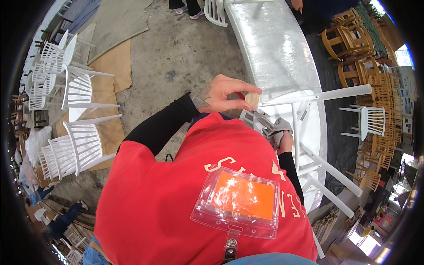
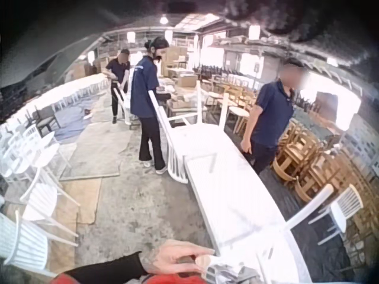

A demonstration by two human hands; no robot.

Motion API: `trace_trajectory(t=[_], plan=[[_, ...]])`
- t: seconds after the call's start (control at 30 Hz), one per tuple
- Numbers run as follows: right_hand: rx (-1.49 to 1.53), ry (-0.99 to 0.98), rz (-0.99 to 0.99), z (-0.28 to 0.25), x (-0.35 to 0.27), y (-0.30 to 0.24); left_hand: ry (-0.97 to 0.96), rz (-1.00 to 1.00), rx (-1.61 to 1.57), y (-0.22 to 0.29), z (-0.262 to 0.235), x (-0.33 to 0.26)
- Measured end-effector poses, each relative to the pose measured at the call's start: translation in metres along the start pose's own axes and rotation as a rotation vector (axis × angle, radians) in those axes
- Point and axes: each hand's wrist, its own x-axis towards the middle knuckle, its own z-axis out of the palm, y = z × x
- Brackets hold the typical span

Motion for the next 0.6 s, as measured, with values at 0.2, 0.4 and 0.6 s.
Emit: trace_trajectory(t=[0.2, 0.4, 0.6], plan=[[0.001, -0.040, -0.054, 0.014, 0.008, 0.008, -0.113, 0.002, -0.104, -0.008, -0.013, 0.006], [-0.047, -0.044, -0.013, 0.015, 0.010, 0.014, -0.084, 0.017, -0.136, -0.007, -0.010, 0.009], [-0.052, -0.076, -0.012, 0.042, -0.006, -0.001, 0.066, -0.014, 0.045, 0.009, 0.007, 0.001]])
